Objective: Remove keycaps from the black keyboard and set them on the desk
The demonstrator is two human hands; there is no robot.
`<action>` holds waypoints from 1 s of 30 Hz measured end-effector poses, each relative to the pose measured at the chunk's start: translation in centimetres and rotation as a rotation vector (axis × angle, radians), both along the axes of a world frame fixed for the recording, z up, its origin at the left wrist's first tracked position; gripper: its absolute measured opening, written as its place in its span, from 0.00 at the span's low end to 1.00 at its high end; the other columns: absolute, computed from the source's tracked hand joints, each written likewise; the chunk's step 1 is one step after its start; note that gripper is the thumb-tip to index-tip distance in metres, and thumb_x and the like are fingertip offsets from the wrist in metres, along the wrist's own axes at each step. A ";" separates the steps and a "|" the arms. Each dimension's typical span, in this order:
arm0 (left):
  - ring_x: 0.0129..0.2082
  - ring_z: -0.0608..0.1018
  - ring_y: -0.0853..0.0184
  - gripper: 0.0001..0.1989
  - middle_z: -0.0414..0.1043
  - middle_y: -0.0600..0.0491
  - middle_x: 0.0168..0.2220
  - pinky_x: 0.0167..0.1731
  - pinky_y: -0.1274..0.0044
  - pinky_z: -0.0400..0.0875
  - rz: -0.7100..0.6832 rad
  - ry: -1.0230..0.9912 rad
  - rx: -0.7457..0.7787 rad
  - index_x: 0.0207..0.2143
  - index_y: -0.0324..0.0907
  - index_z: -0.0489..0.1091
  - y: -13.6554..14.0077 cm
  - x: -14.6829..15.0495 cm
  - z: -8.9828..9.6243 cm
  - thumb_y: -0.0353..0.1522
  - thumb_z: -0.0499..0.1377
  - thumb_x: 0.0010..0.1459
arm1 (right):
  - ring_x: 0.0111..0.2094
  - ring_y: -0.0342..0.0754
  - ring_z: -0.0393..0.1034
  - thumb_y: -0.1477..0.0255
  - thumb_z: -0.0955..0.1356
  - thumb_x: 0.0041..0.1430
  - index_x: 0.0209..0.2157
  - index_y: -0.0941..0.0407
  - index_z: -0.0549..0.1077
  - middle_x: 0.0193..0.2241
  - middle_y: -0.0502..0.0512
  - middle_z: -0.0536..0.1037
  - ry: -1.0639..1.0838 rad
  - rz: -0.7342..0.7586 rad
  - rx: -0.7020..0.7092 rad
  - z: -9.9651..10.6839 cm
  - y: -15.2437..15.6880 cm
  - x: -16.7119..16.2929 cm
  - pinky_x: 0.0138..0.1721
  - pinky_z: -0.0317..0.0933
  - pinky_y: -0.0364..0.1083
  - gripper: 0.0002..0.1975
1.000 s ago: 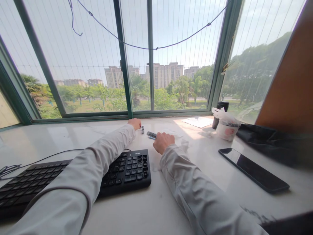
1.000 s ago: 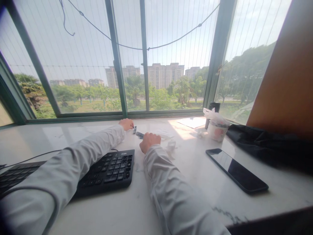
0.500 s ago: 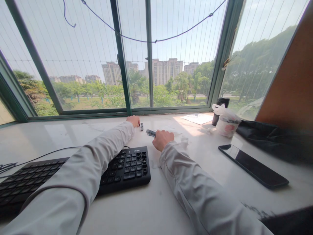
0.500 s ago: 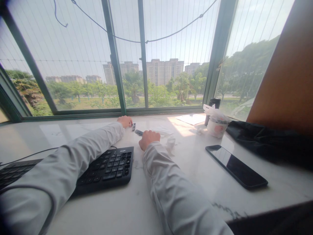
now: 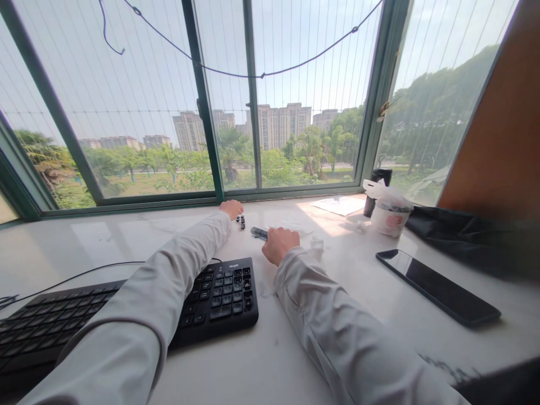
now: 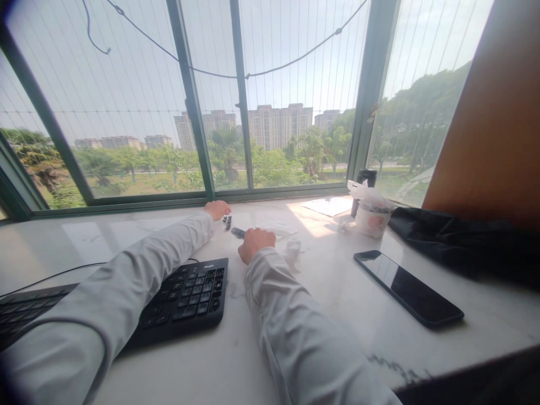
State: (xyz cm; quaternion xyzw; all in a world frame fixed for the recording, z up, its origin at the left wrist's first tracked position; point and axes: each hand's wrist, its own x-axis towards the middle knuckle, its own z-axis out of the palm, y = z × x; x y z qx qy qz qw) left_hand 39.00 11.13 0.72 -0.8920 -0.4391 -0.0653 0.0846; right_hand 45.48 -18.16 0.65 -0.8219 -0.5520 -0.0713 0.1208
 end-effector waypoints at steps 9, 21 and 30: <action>0.45 0.75 0.61 0.10 0.75 0.49 0.48 0.44 0.77 0.66 0.004 0.056 -0.002 0.38 0.48 0.78 -0.3 0.9 0.3 0.35 0.63 0.52 | 0.41 0.55 0.73 0.71 0.63 0.52 0.40 0.57 0.76 0.39 0.63 0.78 -0.016 0.009 0.014 -0.4 0.2 0.0 0.38 0.61 0.50 0.15; 0.45 0.75 0.59 0.10 0.75 0.46 0.47 0.45 0.74 0.66 0.008 0.051 0.025 0.38 0.47 0.78 -0.8 0.8 0.0 0.37 0.62 0.54 | 0.41 0.55 0.73 0.71 0.63 0.52 0.41 0.57 0.76 0.39 0.63 0.78 -0.008 0.007 -0.010 -0.2 0.0 -0.1 0.38 0.61 0.50 0.15; 0.46 0.75 0.58 0.12 0.75 0.44 0.47 0.46 0.72 0.66 0.045 0.079 0.008 0.40 0.46 0.77 0.3 0.0 0.6 0.36 0.62 0.52 | 0.41 0.55 0.73 0.71 0.63 0.52 0.40 0.56 0.76 0.41 0.63 0.78 -0.009 0.005 -0.015 -0.1 0.1 -0.1 0.38 0.61 0.50 0.15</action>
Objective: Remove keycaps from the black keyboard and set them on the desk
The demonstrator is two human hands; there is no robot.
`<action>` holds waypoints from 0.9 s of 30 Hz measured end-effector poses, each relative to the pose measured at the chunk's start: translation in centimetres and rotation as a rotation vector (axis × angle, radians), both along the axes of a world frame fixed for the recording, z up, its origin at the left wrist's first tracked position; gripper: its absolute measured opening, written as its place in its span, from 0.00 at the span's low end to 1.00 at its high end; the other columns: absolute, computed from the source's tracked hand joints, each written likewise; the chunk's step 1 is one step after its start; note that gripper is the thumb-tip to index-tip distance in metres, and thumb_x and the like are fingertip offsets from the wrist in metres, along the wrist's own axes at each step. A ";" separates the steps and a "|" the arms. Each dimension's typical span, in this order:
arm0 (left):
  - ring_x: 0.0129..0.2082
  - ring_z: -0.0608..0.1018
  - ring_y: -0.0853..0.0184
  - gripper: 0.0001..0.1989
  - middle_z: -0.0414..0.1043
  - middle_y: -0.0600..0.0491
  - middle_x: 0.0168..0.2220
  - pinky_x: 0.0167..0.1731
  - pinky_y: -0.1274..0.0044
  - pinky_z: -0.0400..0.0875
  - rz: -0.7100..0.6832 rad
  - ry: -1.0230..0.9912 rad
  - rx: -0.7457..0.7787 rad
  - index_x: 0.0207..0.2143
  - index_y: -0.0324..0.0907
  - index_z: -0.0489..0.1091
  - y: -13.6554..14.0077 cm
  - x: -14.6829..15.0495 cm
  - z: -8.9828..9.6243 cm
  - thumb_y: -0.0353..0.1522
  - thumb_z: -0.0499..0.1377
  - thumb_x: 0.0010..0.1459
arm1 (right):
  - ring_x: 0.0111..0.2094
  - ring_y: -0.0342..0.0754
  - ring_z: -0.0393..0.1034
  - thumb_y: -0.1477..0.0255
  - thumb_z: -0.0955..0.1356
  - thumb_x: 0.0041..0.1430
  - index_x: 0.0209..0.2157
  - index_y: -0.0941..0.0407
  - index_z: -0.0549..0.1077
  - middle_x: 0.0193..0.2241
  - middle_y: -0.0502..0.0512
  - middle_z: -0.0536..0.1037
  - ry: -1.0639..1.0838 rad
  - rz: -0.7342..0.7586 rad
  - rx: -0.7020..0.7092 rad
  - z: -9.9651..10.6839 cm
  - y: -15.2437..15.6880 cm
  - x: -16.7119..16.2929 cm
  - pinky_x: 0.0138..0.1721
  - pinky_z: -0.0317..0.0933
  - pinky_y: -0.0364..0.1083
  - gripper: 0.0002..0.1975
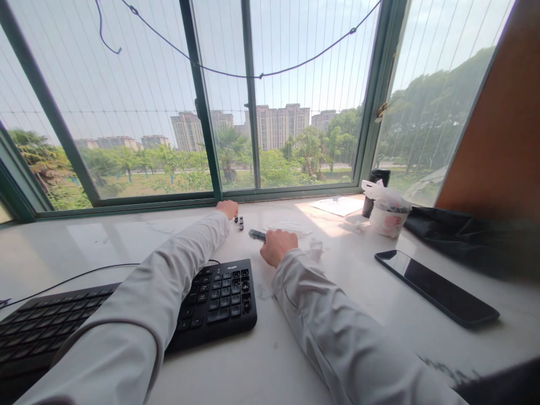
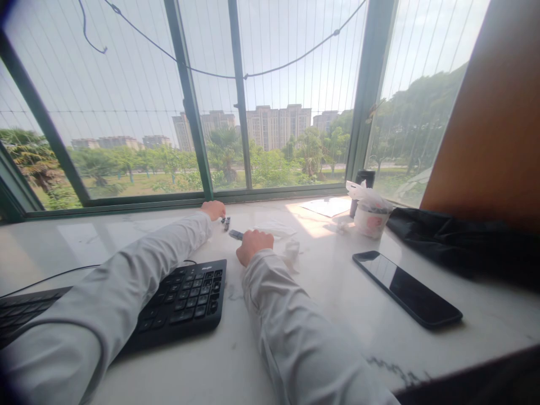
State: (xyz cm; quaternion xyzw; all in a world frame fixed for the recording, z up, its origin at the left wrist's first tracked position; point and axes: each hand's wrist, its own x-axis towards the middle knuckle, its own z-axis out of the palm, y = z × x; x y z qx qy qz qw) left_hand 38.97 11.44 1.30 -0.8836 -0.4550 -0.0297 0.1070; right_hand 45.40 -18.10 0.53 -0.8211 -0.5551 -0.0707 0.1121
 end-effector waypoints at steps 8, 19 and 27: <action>0.44 0.75 0.62 0.11 0.76 0.47 0.45 0.44 0.76 0.66 -0.020 0.038 -0.021 0.39 0.47 0.77 -0.3 -0.7 -0.1 0.37 0.63 0.52 | 0.42 0.55 0.73 0.71 0.63 0.53 0.40 0.57 0.76 0.40 0.63 0.78 0.009 -0.003 0.009 0.0 0.0 -0.1 0.39 0.61 0.49 0.15; 0.47 0.74 0.60 0.13 0.75 0.46 0.47 0.46 0.75 0.65 -0.035 0.022 -0.002 0.42 0.47 0.76 -0.3 -0.9 -0.2 0.37 0.61 0.53 | 0.42 0.55 0.73 0.70 0.63 0.53 0.41 0.57 0.75 0.40 0.64 0.78 0.005 0.003 0.005 -0.1 -0.1 -0.1 0.40 0.61 0.50 0.15; 0.45 0.75 0.60 0.11 0.75 0.48 0.47 0.45 0.74 0.66 -0.033 0.007 0.008 0.40 0.47 0.76 -1.8 -1.7 1.3 0.35 0.61 0.53 | 0.42 0.56 0.72 0.70 0.63 0.53 0.42 0.56 0.75 0.41 0.64 0.77 0.006 0.008 0.004 -0.1 0.1 0.1 0.39 0.60 0.51 0.16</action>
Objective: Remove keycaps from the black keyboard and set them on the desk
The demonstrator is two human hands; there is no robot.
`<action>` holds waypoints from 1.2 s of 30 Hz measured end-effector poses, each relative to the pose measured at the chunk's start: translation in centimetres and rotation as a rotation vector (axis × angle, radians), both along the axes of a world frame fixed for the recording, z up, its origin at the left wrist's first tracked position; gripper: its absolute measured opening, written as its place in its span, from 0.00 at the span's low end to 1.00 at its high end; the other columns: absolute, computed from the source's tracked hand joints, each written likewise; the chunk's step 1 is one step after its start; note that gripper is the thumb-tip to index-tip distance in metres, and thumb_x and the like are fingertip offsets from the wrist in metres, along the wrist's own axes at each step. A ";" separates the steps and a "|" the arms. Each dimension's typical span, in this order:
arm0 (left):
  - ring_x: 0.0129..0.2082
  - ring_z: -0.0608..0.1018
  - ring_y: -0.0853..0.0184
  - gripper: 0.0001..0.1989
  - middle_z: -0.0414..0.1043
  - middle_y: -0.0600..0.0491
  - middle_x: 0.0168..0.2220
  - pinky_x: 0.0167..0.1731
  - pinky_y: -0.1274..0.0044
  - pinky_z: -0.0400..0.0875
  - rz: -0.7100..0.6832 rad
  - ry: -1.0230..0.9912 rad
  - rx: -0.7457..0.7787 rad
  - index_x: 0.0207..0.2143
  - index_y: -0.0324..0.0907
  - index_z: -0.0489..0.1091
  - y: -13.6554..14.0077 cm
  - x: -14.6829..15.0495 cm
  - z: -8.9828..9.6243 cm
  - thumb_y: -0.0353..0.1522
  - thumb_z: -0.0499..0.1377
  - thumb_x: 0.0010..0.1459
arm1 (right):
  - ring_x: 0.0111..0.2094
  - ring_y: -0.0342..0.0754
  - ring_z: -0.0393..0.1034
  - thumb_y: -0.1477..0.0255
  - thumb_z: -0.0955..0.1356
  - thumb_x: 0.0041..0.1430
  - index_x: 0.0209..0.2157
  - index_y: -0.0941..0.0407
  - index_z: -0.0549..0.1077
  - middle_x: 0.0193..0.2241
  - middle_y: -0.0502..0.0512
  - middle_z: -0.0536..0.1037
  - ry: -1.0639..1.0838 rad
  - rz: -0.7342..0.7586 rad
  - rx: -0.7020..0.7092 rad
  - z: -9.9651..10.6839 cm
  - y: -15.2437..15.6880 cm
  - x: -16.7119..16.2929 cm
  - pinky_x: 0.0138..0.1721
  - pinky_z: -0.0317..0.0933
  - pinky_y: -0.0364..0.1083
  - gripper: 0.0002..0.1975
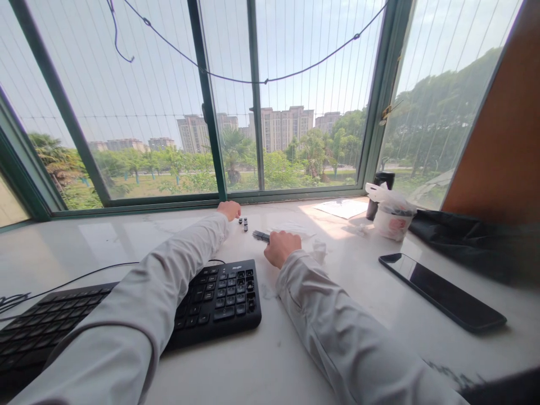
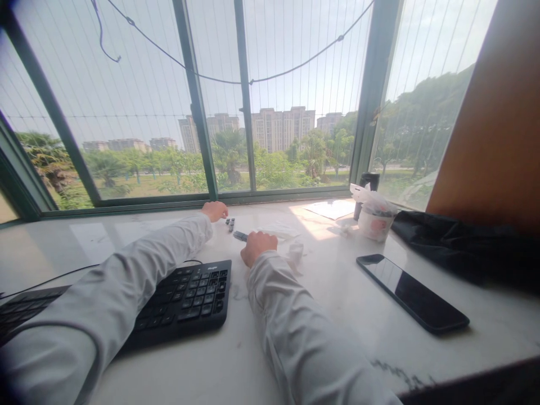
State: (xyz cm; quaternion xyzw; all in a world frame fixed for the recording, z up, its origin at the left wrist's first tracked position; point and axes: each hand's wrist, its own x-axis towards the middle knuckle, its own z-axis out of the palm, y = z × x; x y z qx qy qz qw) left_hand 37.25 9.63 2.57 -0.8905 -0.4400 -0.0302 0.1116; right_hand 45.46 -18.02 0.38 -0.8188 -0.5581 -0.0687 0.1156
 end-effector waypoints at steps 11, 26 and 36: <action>0.42 0.75 0.60 0.15 0.76 0.52 0.41 0.47 0.71 0.63 -0.232 -0.071 0.086 0.42 0.51 0.76 -13.2 -5.6 3.3 0.42 0.53 0.59 | 0.39 0.55 0.72 0.61 0.58 0.61 0.41 0.54 0.72 0.35 0.60 0.78 0.020 0.032 0.227 0.8 -0.3 -0.7 0.38 0.58 0.50 0.17; 0.33 0.78 0.62 0.18 0.77 0.49 0.31 0.31 0.75 0.64 -0.237 -0.286 0.132 0.37 0.49 0.75 -26.4 -14.5 -1.2 0.44 0.47 0.63 | 0.12 0.37 0.35 0.55 0.64 0.55 0.21 0.52 0.52 0.11 0.38 0.47 1.804 0.580 0.598 2.1 -1.2 -4.8 0.12 0.35 0.40 0.21; 0.33 0.77 0.64 0.19 0.76 0.50 0.34 0.29 0.75 0.66 -0.372 -0.362 0.042 0.34 0.47 0.76 -26.8 -14.6 -2.5 0.44 0.48 0.63 | 0.11 0.37 0.34 0.73 0.63 0.51 0.18 0.53 0.45 0.08 0.39 0.44 1.969 0.293 0.671 1.7 -2.3 -7.9 0.12 0.35 0.40 0.19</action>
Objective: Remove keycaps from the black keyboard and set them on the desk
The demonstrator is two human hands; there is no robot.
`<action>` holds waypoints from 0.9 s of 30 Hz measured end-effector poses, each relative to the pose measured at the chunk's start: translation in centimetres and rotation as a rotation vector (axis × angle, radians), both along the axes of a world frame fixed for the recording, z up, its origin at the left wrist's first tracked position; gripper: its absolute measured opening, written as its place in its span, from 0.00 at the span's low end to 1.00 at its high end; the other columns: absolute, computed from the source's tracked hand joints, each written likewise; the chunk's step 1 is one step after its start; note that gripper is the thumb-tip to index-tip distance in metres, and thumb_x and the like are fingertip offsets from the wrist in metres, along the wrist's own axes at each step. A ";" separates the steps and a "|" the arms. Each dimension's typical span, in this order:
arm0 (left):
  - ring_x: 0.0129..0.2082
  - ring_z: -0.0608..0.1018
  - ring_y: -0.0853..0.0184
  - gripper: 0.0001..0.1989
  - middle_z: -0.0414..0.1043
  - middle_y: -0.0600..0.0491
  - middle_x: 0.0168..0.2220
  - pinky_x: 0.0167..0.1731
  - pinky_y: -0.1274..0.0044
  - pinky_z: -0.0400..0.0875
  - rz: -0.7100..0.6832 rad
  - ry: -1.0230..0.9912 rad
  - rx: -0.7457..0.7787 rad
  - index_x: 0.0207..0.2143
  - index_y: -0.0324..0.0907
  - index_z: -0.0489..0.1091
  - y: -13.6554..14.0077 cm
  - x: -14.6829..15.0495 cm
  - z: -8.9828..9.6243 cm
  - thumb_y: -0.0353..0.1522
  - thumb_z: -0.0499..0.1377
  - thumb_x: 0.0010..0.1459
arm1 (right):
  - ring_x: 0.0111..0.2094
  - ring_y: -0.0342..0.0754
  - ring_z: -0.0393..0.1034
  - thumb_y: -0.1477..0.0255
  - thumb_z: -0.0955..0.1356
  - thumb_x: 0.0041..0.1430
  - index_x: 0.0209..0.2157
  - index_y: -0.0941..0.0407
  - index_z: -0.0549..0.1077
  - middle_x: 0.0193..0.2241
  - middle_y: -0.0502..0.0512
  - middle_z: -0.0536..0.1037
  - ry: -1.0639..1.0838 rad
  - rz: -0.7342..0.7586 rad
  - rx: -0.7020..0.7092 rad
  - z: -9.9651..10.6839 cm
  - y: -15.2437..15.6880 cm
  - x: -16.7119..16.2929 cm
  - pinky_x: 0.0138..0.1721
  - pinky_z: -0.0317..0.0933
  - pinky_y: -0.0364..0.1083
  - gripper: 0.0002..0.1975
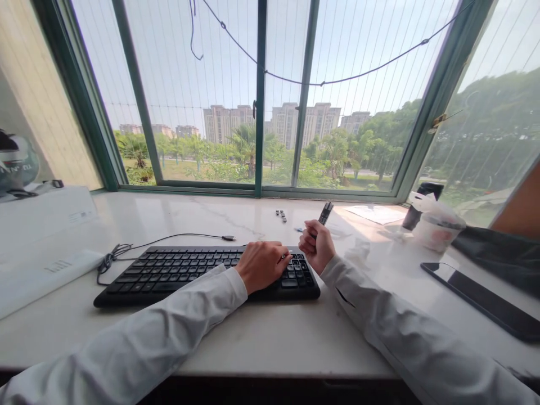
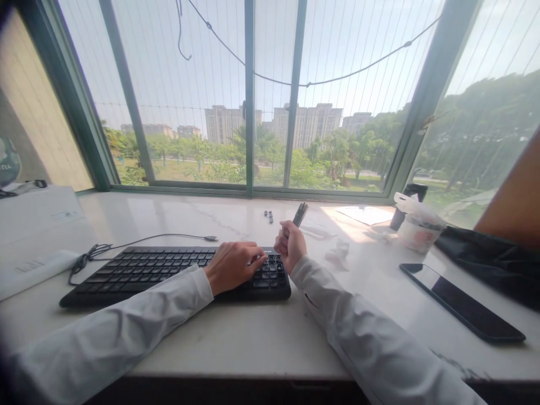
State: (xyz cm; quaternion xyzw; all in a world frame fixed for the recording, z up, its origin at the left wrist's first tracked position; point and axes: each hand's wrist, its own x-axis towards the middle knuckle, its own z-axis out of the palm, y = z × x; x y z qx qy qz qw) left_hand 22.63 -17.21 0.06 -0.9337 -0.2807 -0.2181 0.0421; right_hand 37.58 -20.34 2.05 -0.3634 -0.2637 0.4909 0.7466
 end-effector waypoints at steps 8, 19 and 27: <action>0.37 0.77 0.64 0.14 0.77 0.53 0.37 0.35 0.75 0.68 -0.033 -0.100 -0.223 0.36 0.53 0.78 0.7 0.0 -0.7 0.44 0.53 0.59 | 0.12 0.36 0.34 0.72 0.64 0.49 0.18 0.53 0.48 0.09 0.39 0.45 -0.057 -0.092 -0.059 -1.3 0.0 -1.2 0.12 0.34 0.40 0.17; 0.37 0.77 0.63 0.17 0.78 0.55 0.36 0.35 0.77 0.67 0.007 -0.113 -0.386 0.37 0.50 0.78 0.2 0.9 -0.1 0.46 0.54 0.57 | 0.11 0.37 0.40 0.70 0.65 0.50 0.17 0.53 0.52 0.09 0.40 0.49 -0.166 -0.081 -0.097 -1.8 0.1 -1.4 0.13 0.40 0.41 0.16; 0.38 0.76 0.63 0.14 0.77 0.52 0.37 0.38 0.75 0.66 -0.023 -0.151 -0.315 0.35 0.45 0.74 0.3 0.6 0.3 0.41 0.52 0.60 | 0.14 0.36 0.52 0.66 0.70 0.49 0.19 0.54 0.57 0.13 0.42 0.57 -0.138 -0.154 0.054 -1.2 0.2 -1.0 0.16 0.51 0.40 0.17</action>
